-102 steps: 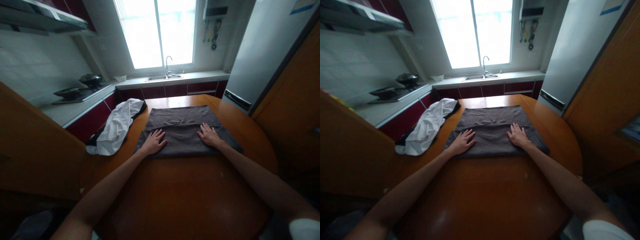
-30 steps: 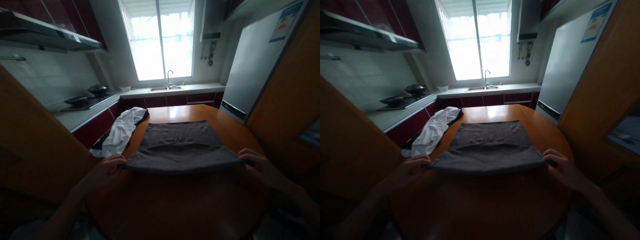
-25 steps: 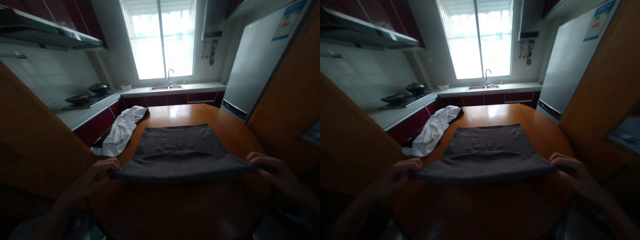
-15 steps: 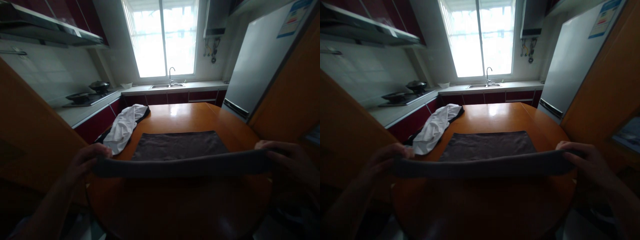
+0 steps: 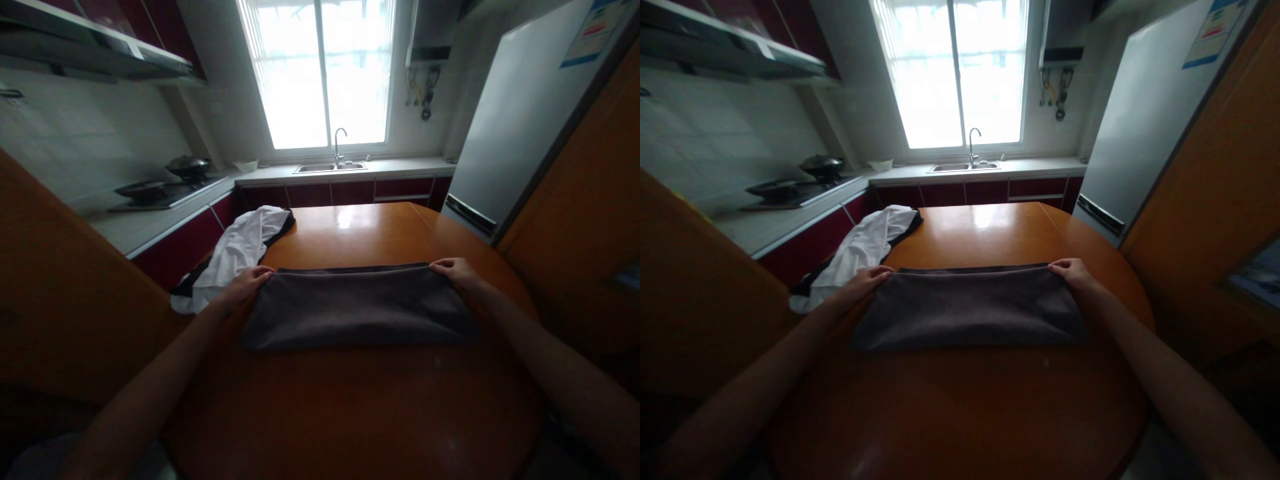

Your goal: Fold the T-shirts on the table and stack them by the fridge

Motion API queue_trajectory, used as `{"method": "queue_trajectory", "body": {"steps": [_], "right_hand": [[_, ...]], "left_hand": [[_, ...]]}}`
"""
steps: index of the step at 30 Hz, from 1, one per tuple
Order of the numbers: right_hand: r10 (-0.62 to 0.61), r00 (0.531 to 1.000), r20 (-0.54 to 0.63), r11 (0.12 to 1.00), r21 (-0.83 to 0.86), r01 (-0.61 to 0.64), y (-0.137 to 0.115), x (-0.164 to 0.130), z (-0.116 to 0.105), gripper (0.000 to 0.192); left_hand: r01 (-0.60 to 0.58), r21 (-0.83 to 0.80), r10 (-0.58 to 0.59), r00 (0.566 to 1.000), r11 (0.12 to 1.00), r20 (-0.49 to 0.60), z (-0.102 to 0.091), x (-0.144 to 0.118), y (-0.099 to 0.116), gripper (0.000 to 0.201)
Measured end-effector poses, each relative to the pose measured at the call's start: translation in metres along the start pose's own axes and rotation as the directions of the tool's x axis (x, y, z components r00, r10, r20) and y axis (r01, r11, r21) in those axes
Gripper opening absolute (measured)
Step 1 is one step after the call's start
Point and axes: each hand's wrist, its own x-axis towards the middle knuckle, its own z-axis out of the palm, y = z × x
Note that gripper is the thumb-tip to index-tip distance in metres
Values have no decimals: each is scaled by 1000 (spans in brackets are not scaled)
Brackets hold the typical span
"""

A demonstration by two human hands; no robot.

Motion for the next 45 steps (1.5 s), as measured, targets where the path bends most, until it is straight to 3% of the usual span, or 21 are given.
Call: {"method": "queue_trajectory", "body": {"steps": [3, 8, 14, 19, 23, 26, 29, 32, 34, 36, 40, 43, 45], "right_hand": [[78, 996, 44, 996, 40, -80, 8, 12, 0, 14], [10, 1000, 10, 999, 39, -11, 10, 31, -8, 16], [66, 998, -3, 998, -17, -66, 18, 46, 3, 13], [-3, 1000, 0, 1000, 6, 3, 20, 49, -3, 23], [-24, 999, 46, 993, -114, 29, 26, 58, -3, 24], [-57, 998, 37, 940, -334, 66, 22, 61, -1, 22], [-234, 971, -54, 814, -556, 165, 4, 53, 8, 29], [-394, 919, 34, 703, -633, 324, -14, 31, 31, 42], [-404, 907, 120, 637, -675, 373, -12, 15, 48, 53], [-340, 927, 160, 598, -724, 344, 2, 4, 57, 62], [-229, 947, 223, 615, -721, 319, 30, 3, 41, 65], [-240, 963, 122, 628, -737, 250, 20, 9, 27, 66], [-263, 963, 63, 642, -734, 223, -1, 10, 32, 66]], "left_hand": [[-21, 8, 21, 1000, 1000, 2, -2, 9, -10, 60], [-48, 9, 48, 998, 999, -43, -12, 22, -6, 62], [-18, 73, 23, 998, 997, -66, 2, 43, -12, 50], [-87, 49, 92, 990, 995, -107, 1, 47, -19, 52], [-68, 135, 76, 995, 988, -58, 2, 56, -22, 47], [-58, 290, 79, 995, 955, -62, 6, 61, -20, 43], [-182, 456, 273, 951, 871, -142, 20, 58, -10, 47], [-371, 546, 440, 898, 751, 4, 49, 43, 2, 53], [-403, 597, 416, 901, 694, 126, 69, 30, 2, 58], [-378, 651, 341, 921, 658, 189, 82, 19, -4, 62], [-356, 688, 286, 933, 632, 220, 84, 14, -15, 63], [-354, 707, 295, 932, 612, 212, 86, 16, -1, 64], [-383, 703, 329, 918, 599, 220, 99, 16, 18, 63]]}}
